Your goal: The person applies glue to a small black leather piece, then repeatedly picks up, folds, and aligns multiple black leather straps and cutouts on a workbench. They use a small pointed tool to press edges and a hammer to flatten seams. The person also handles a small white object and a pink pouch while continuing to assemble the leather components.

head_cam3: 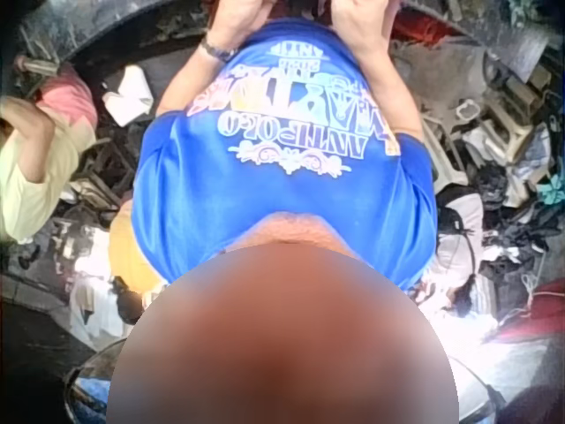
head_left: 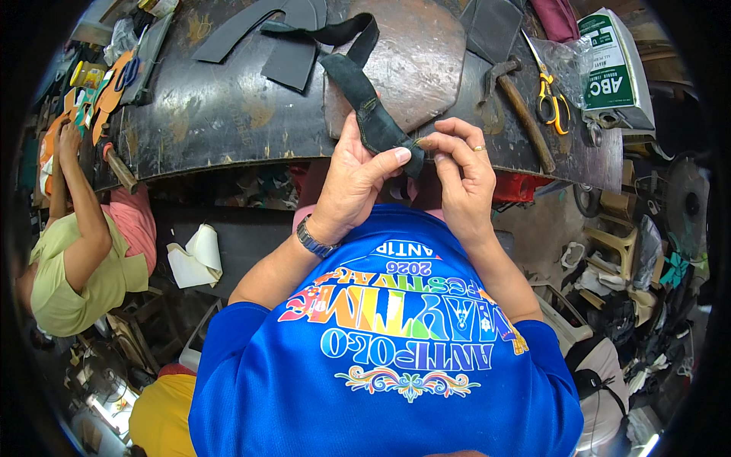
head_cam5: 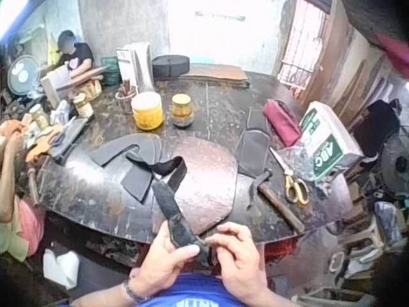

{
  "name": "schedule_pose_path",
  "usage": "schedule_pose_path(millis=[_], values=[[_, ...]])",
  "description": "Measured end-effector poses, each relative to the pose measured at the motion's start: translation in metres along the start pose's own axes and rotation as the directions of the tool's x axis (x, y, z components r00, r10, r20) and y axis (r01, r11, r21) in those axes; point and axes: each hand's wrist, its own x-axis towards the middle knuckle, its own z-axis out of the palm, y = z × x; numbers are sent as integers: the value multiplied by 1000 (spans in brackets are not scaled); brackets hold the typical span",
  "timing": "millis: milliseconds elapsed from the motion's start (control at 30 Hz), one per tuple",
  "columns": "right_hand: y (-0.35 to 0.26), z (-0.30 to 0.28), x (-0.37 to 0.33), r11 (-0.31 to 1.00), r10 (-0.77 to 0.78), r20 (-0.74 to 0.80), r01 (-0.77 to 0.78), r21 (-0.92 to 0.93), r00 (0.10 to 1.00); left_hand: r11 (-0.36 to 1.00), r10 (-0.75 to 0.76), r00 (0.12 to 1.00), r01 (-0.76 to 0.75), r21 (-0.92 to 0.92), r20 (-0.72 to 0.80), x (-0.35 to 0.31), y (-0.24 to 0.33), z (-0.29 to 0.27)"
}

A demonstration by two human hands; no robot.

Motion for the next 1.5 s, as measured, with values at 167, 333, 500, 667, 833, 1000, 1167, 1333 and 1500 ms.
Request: schedule_pose_path(millis=[167,333,500,667,833,1000,1167,1333,1500], values=[[-2,2,1,1000,-27,-11,27,13,1000,999,32,999,-32,-36,-13,0,-2,3],[-6,4,0,992,-11,-27,14,123,1000,999,25,999,-26,-23,-33,0,-2,5],[-7,2,0,995,-54,5,53,89,999,1000,23,1000,-23,-5,9,1,-3,0],[-6,0,1,986,-137,5,137,-92,991,999,15,1000,-14,-42,23,0,-3,-3],[-2,-1,6,916,-267,-7,252,-311,964,996,-5,1000,3,-86,-24,0,-7,-4],[2,-3,5,767,-402,85,386,-512,912,996,-2,999,-1,-84,-41,0,-11,-8],[-1,-6,5,732,-446,162,463,-499,880,996,11,999,-15,-89,-53,0,-16,-9],[-25,-29,-2,964,-262,29,263,-46,965,999,-19,997,16,-41,-68,-2,-12,-10],[-27,-39,4,955,-249,-63,256,147,966,999,-33,998,33,-11,-55,-1,-9,-5]])
